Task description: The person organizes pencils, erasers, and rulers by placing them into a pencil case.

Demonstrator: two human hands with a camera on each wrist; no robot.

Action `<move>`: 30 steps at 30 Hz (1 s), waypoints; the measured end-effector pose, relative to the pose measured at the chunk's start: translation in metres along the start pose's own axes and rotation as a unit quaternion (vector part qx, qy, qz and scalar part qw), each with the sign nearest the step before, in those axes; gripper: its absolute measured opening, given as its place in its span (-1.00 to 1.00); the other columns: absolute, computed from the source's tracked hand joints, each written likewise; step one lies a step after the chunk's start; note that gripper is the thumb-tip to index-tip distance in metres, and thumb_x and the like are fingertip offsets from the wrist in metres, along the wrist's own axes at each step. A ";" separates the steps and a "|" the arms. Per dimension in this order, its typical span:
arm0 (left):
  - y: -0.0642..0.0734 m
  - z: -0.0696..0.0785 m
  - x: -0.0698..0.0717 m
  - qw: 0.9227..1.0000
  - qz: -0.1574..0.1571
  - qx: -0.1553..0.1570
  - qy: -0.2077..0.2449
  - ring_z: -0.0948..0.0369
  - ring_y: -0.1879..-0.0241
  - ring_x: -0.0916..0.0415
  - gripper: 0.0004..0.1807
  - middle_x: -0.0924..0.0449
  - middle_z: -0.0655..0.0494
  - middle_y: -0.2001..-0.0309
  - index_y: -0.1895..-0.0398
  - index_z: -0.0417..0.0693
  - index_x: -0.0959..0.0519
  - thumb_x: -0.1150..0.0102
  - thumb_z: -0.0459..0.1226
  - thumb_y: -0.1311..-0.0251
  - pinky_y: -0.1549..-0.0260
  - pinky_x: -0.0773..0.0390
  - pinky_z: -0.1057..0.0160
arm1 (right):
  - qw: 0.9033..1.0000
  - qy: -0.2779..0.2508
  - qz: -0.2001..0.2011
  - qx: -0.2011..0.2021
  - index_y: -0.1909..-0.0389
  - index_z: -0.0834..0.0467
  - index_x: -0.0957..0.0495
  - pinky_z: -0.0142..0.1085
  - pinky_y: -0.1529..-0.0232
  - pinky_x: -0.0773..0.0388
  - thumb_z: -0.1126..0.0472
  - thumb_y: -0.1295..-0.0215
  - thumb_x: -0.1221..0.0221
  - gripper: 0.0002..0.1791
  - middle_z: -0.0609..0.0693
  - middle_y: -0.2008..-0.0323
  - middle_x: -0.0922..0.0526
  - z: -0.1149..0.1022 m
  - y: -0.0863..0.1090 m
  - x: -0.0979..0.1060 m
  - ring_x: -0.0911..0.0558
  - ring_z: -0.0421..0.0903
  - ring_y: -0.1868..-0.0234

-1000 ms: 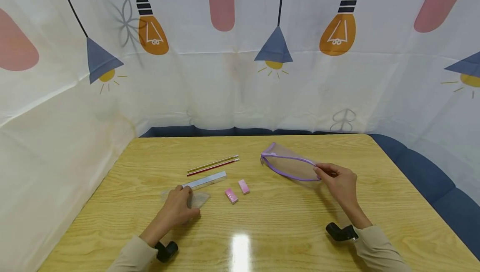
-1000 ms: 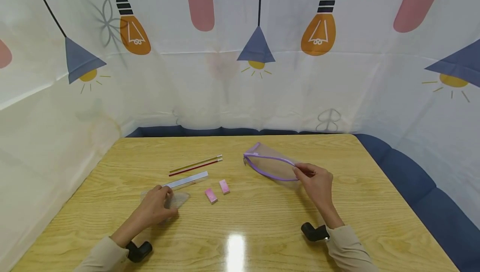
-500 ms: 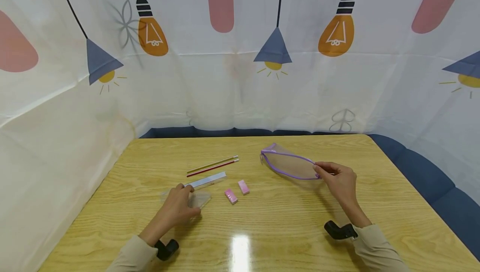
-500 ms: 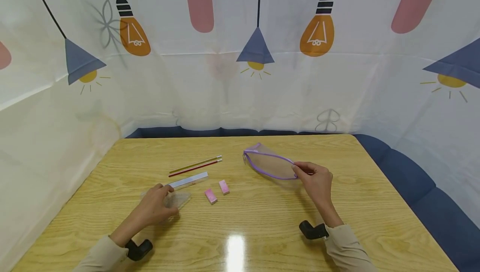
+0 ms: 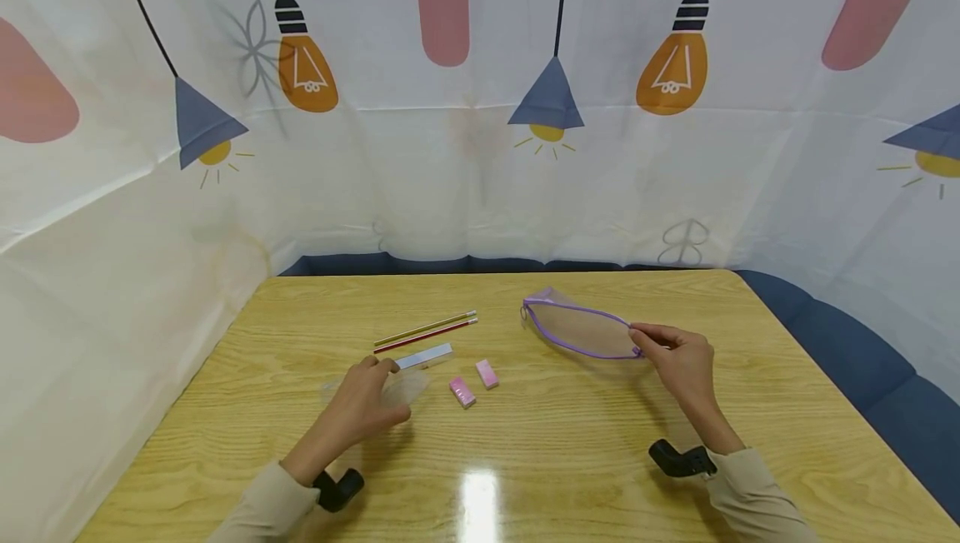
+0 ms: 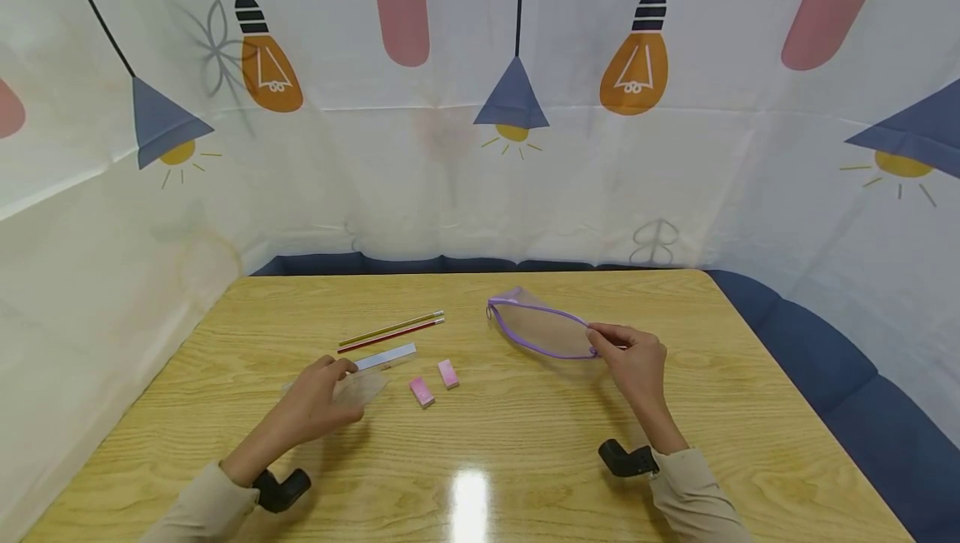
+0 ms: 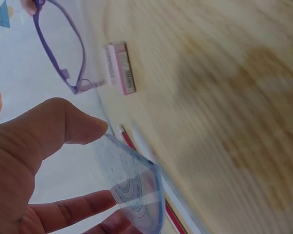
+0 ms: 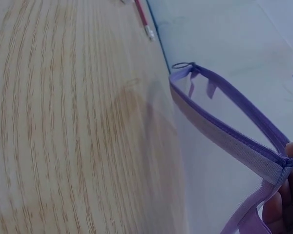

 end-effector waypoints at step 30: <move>-0.023 0.052 0.010 0.997 0.002 -0.071 0.021 0.12 0.31 -0.32 -0.41 -0.47 -0.11 0.12 -0.09 -0.32 -0.54 -0.31 -0.23 0.07 0.39 -0.35 0.13 | 0.999 -0.027 -0.011 -0.033 0.17 0.23 -0.73 -0.38 0.50 -0.55 0.07 -0.22 -0.33 -0.69 0.04 0.29 -0.73 -0.007 0.005 -0.002 -0.64 -0.26 0.40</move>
Point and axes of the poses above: each hand's wrist, its own y-axis away from the middle knuckle, its own x-axis out of the back of the hand, z = x × y, the point moved 9 cm from there along -y, towards the middle knuckle
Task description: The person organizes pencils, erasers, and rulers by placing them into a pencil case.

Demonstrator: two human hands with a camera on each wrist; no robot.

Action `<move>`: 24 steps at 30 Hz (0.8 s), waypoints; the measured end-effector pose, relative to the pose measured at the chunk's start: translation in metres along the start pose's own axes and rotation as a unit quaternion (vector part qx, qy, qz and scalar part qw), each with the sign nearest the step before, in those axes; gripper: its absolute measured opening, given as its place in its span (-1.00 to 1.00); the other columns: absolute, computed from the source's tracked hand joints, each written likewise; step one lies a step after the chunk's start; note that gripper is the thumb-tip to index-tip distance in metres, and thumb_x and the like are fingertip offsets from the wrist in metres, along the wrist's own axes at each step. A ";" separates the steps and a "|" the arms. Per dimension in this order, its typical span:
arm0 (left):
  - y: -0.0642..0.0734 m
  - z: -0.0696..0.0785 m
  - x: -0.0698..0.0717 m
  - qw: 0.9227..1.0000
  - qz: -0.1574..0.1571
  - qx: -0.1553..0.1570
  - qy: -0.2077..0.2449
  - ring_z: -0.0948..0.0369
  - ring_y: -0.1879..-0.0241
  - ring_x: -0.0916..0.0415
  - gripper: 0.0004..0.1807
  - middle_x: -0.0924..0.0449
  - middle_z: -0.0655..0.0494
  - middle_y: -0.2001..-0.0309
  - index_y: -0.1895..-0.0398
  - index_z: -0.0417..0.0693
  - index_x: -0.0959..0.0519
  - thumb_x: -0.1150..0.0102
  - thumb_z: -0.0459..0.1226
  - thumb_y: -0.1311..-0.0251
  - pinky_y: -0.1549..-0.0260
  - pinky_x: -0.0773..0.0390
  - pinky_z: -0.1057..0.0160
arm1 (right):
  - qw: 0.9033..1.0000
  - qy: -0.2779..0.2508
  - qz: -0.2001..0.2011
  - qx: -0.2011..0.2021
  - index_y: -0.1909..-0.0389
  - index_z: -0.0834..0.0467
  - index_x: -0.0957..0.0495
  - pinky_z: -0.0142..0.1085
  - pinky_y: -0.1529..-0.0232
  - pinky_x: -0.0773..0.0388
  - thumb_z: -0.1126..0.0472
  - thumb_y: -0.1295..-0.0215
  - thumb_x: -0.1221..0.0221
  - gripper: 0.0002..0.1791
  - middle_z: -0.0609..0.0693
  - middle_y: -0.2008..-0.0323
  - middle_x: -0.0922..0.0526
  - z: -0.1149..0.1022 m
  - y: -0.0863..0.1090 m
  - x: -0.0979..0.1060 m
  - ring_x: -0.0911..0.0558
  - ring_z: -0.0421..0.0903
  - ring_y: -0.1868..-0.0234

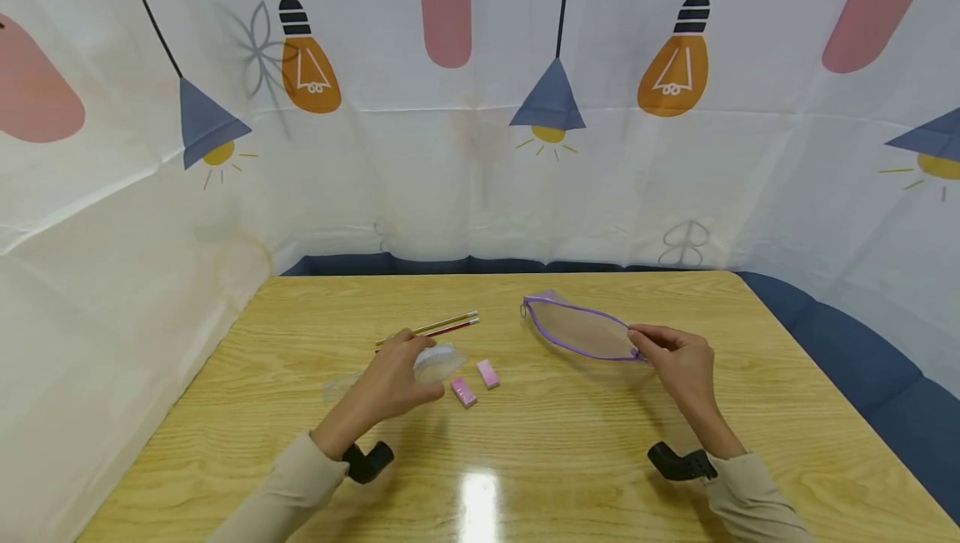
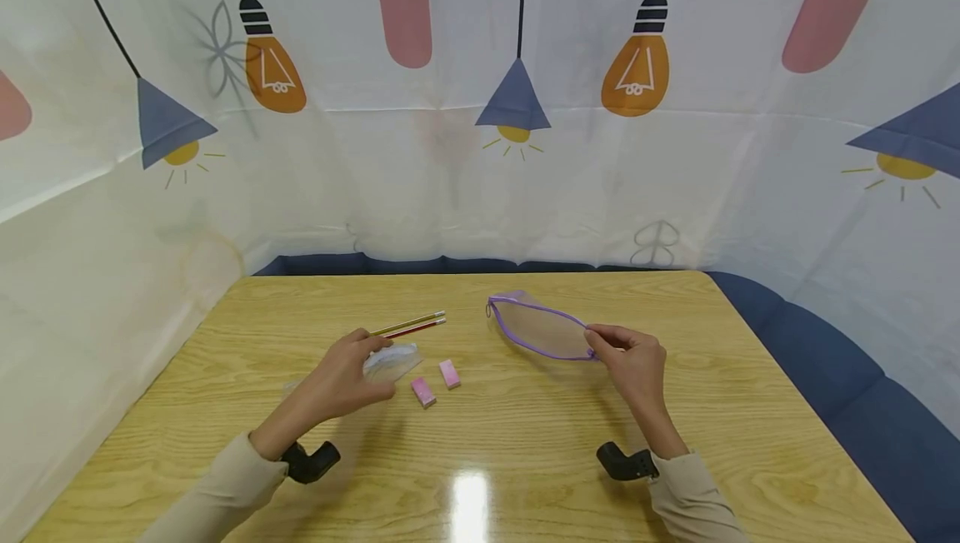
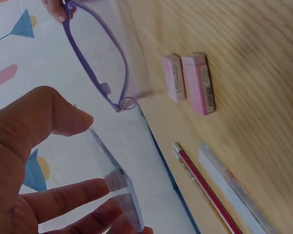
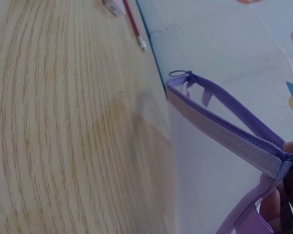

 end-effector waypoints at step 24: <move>-0.031 0.044 0.002 0.999 -0.016 -0.038 0.027 0.00 0.11 -0.40 -0.42 -0.48 -0.15 0.04 -0.13 -0.25 -0.54 -0.31 -0.21 0.02 0.20 -0.42 0.03 | 1.000 -0.010 -0.009 -0.013 0.14 0.27 -0.71 -0.37 0.47 -0.57 0.14 -0.22 -0.34 -0.70 0.01 0.29 -0.73 0.005 0.001 -0.001 -0.65 -0.25 0.39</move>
Point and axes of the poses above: each hand's wrist, its own y-axis away from the middle knuckle, its own x-axis out of the back of the hand, z = x × y, the point moved 9 cm from there along -y, towards the middle knuckle
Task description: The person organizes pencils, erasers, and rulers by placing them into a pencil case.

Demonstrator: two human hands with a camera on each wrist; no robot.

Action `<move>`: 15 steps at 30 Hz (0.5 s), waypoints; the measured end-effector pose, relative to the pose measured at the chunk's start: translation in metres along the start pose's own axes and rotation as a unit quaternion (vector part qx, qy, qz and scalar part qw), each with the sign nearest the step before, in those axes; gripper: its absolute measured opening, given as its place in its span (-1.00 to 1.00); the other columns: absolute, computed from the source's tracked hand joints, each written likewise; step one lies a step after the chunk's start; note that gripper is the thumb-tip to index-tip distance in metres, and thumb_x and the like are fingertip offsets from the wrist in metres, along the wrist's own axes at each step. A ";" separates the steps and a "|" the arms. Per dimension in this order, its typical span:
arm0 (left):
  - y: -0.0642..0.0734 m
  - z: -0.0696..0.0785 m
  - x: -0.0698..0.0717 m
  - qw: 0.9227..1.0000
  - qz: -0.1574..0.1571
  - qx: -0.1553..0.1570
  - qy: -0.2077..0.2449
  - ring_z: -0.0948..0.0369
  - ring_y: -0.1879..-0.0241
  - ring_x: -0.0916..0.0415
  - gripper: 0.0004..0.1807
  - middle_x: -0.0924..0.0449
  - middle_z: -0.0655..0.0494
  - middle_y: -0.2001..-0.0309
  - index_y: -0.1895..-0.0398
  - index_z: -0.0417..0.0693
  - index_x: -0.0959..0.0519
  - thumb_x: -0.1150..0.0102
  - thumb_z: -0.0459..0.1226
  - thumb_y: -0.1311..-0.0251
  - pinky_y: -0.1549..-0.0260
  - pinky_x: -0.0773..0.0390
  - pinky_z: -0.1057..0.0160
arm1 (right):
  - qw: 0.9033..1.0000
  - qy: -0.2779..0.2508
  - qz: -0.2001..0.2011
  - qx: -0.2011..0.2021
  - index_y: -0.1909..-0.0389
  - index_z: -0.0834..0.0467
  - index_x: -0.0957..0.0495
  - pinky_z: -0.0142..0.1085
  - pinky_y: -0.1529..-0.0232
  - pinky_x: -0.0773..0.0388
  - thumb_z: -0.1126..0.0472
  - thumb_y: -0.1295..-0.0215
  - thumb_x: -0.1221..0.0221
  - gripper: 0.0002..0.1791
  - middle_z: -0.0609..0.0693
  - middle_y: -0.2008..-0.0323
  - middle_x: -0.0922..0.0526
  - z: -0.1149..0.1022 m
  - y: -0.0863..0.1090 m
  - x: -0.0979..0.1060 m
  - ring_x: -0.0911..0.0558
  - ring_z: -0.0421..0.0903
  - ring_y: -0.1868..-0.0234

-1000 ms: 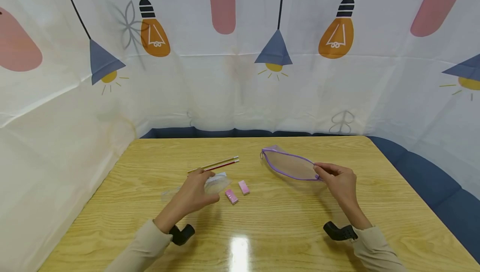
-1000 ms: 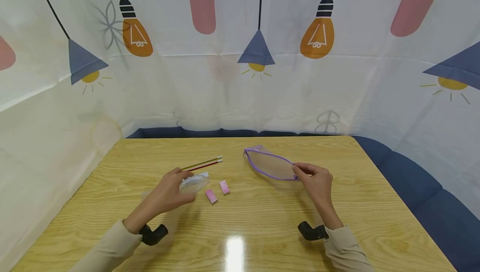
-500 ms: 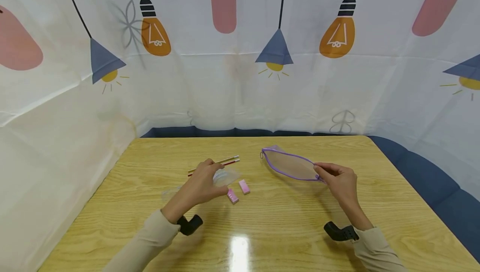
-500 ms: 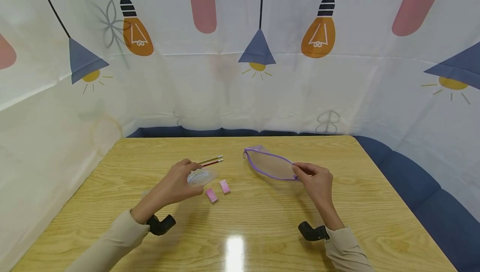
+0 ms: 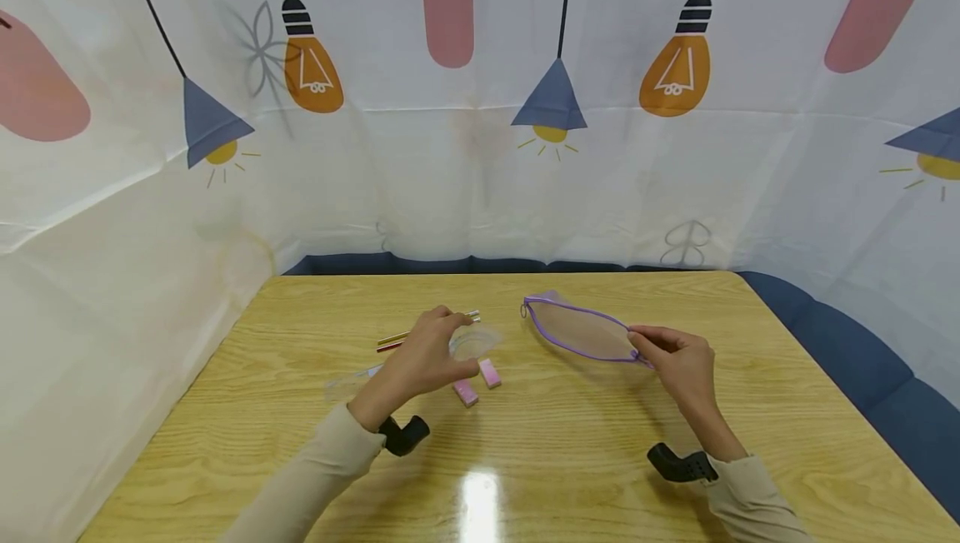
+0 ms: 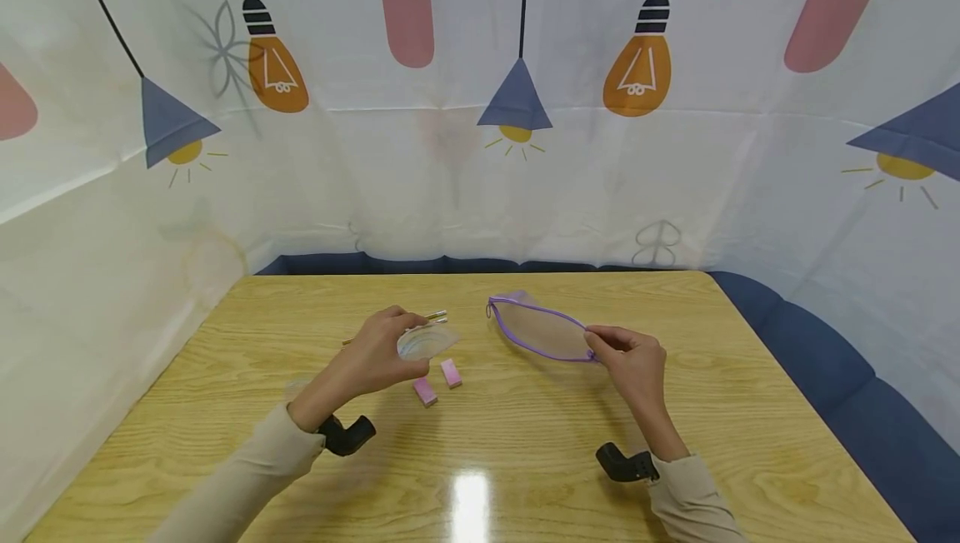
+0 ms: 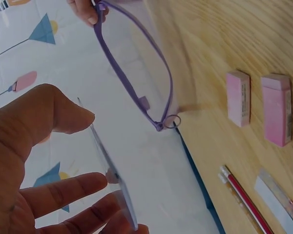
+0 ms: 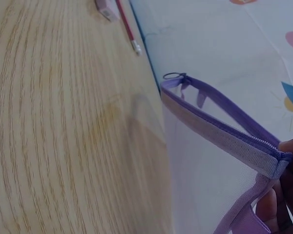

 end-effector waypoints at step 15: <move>-0.013 0.014 -0.016 0.999 -0.008 -0.020 0.031 -0.08 -0.04 -0.37 -0.46 -0.45 -0.15 -0.01 -0.12 -0.23 -0.53 -0.30 -0.21 -0.04 0.05 -0.43 -0.05 | 1.000 -0.008 -0.003 -0.005 0.14 0.31 -0.70 -0.38 0.47 -0.56 0.18 -0.21 -0.34 -0.70 0.03 0.31 -0.73 0.000 0.000 -0.003 -0.64 -0.26 0.41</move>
Point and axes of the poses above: each hand's wrist, its own y-axis away from the middle knuckle, its own x-axis out of the back of the hand, z = x × y, the point moved 9 cm from there along -y, towards the middle knuckle
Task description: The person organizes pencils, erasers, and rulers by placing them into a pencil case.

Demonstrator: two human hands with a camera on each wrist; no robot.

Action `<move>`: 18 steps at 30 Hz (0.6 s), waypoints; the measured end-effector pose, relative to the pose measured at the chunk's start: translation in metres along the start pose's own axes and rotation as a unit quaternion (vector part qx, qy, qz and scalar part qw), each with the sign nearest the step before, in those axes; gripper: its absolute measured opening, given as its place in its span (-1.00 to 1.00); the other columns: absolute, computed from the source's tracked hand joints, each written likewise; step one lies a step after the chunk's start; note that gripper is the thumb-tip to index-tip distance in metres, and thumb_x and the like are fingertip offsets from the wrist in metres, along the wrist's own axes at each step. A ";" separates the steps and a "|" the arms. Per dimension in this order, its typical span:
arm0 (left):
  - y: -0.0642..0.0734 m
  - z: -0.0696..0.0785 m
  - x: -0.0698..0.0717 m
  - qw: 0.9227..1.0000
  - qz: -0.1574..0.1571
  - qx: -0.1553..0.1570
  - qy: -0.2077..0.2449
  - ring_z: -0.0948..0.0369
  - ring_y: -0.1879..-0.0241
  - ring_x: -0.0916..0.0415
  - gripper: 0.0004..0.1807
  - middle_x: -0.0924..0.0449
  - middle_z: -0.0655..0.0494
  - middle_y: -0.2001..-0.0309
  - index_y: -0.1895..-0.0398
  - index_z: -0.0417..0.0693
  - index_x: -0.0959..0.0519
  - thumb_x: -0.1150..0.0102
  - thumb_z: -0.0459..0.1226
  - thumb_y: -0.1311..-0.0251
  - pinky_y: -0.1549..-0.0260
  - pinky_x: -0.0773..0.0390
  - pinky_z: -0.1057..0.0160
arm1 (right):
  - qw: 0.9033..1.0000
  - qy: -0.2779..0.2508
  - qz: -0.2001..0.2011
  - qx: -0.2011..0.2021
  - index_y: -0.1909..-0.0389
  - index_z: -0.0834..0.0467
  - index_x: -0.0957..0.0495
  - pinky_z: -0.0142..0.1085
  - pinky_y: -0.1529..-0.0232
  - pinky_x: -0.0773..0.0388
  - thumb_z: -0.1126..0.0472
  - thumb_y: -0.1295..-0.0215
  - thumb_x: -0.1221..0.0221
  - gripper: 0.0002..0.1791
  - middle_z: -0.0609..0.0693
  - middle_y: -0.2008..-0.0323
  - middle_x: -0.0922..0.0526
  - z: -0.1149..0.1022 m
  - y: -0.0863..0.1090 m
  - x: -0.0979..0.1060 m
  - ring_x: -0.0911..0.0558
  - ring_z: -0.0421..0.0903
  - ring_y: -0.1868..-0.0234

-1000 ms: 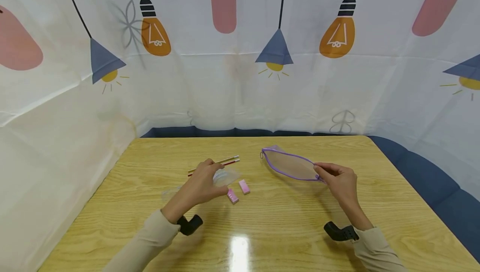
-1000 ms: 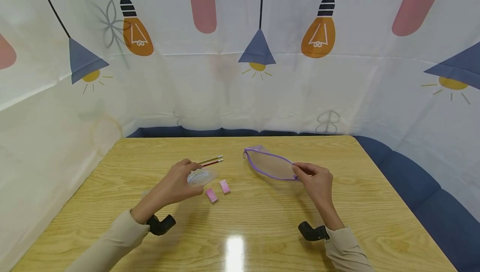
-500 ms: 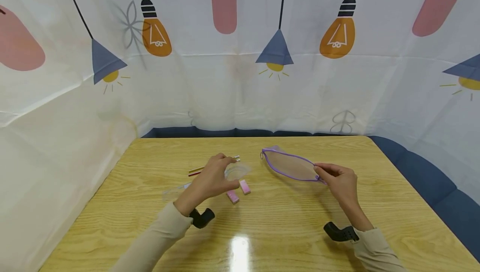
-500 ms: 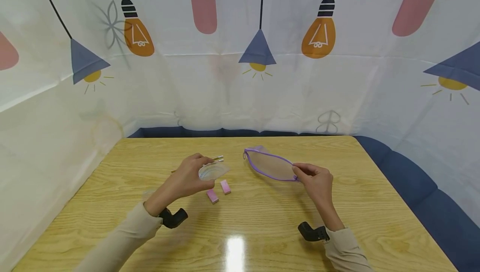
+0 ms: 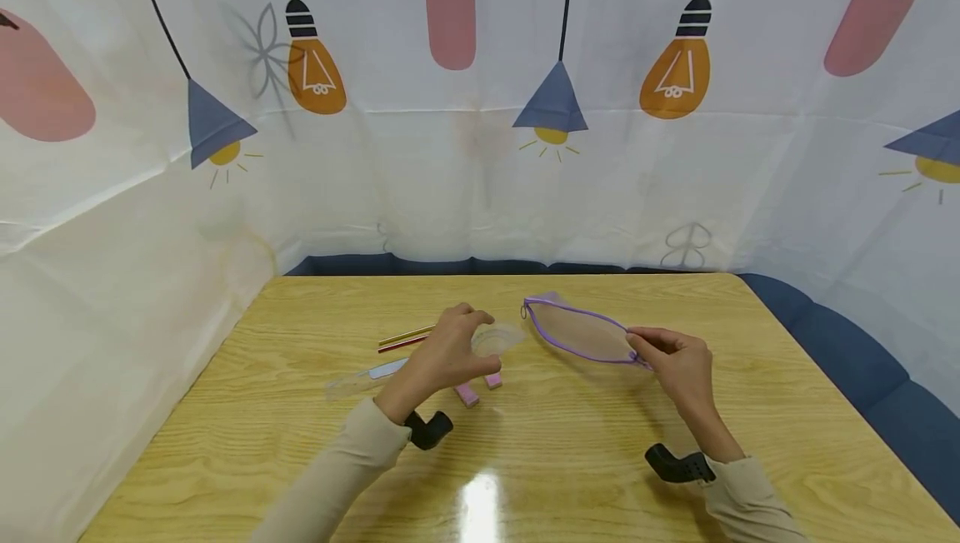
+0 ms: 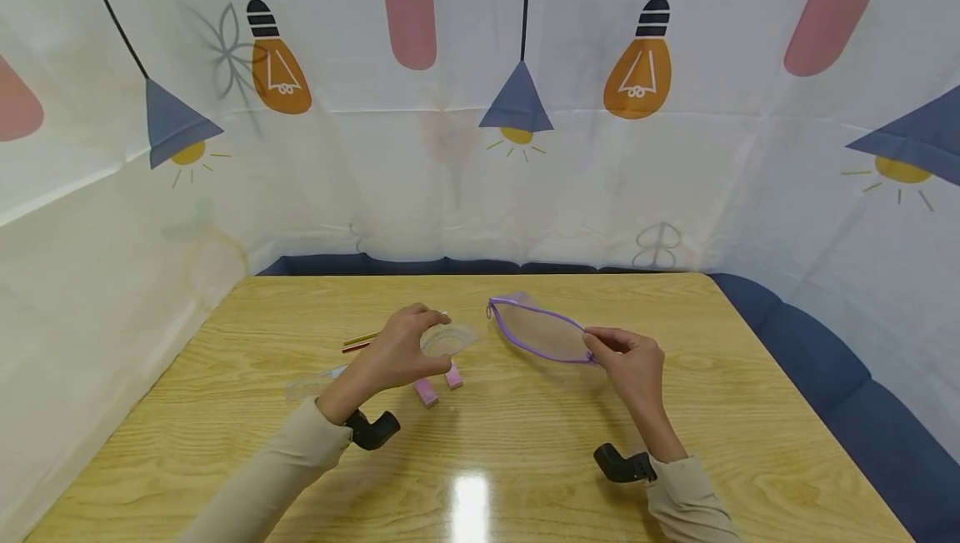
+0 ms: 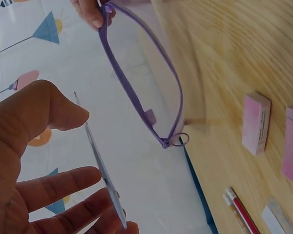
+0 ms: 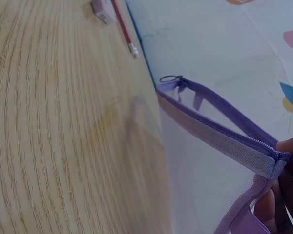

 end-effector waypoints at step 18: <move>-0.020 0.017 -0.020 0.998 0.028 -0.031 -0.050 0.05 0.20 -0.33 -0.43 -0.46 -0.10 0.10 -0.06 -0.26 -0.54 -0.34 -0.19 0.06 0.37 -0.42 0.22 | 1.000 0.003 -0.006 0.010 0.16 0.44 -0.65 -0.37 0.47 -0.57 0.26 -0.24 -0.30 -0.71 0.11 0.33 -0.72 -0.043 0.014 -0.002 -0.63 -0.23 0.43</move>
Point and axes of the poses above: each hand's wrist, its own y-axis away from the middle knuckle, its own x-axis out of the back of the hand, z = x × y, the point moved 9 cm from there along -y, towards the middle knuckle
